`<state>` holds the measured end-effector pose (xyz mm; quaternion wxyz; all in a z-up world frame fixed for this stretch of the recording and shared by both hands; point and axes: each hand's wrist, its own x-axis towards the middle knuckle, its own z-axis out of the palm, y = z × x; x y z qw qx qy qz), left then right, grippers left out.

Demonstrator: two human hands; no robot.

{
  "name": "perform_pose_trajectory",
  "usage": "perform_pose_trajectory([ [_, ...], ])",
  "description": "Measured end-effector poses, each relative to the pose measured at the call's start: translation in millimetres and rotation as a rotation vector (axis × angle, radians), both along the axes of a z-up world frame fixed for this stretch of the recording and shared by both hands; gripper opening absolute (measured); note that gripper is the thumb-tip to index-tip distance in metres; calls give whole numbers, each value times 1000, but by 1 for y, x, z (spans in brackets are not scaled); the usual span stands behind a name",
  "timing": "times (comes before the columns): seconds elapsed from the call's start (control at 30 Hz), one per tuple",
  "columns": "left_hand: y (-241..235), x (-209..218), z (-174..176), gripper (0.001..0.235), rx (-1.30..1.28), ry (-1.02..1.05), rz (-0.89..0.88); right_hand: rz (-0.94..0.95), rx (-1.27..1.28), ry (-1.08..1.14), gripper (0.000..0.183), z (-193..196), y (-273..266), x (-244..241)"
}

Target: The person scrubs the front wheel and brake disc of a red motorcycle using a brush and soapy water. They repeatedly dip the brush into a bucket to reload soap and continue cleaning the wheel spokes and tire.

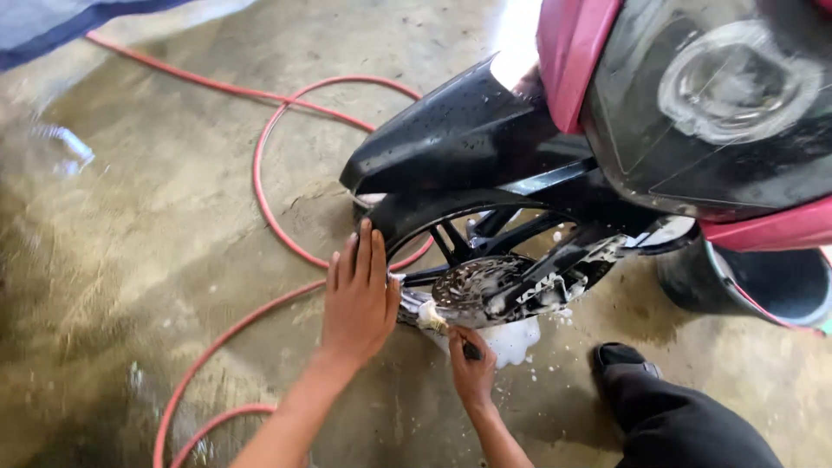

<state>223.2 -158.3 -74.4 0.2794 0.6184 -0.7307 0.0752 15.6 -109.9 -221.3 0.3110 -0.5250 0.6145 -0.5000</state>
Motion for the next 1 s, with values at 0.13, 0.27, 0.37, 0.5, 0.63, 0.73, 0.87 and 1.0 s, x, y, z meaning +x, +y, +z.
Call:
perform_pose_trajectory([
  [0.13, -3, 5, -18, 75, 3, 6, -37, -90, 163, 83, 25, 7, 4, 0],
  [0.27, 7, 9, -41, 76, -14, 36, -67, -43, 160, 151, 21, -37, 11, -29],
  [0.37, 13, 20, -45, 77, -35, 10, -68, -77, 155, 196, 15, -32, 9, -66],
  [0.5, 20, 29, -41, 79, 44, 16, -79, -336, 219, 327, 41, 27, 5, -90],
  [0.63, 21, 24, -44, 83, 84, 66, -106, -284, 46, 276, 15, -16, 8, -99],
  [0.73, 24, 23, -38, 90, 111, 96, -99, -225, -39, 308, 18, -37, 8, -90],
  [0.87, 33, 13, -23, 85, 51, -40, -109, -230, -3, 432, 28, -41, 9, -72],
  [1.0, 36, -11, -4, 76, -4, -206, -233, -229, 152, 564, 35, -57, 6, -67],
])
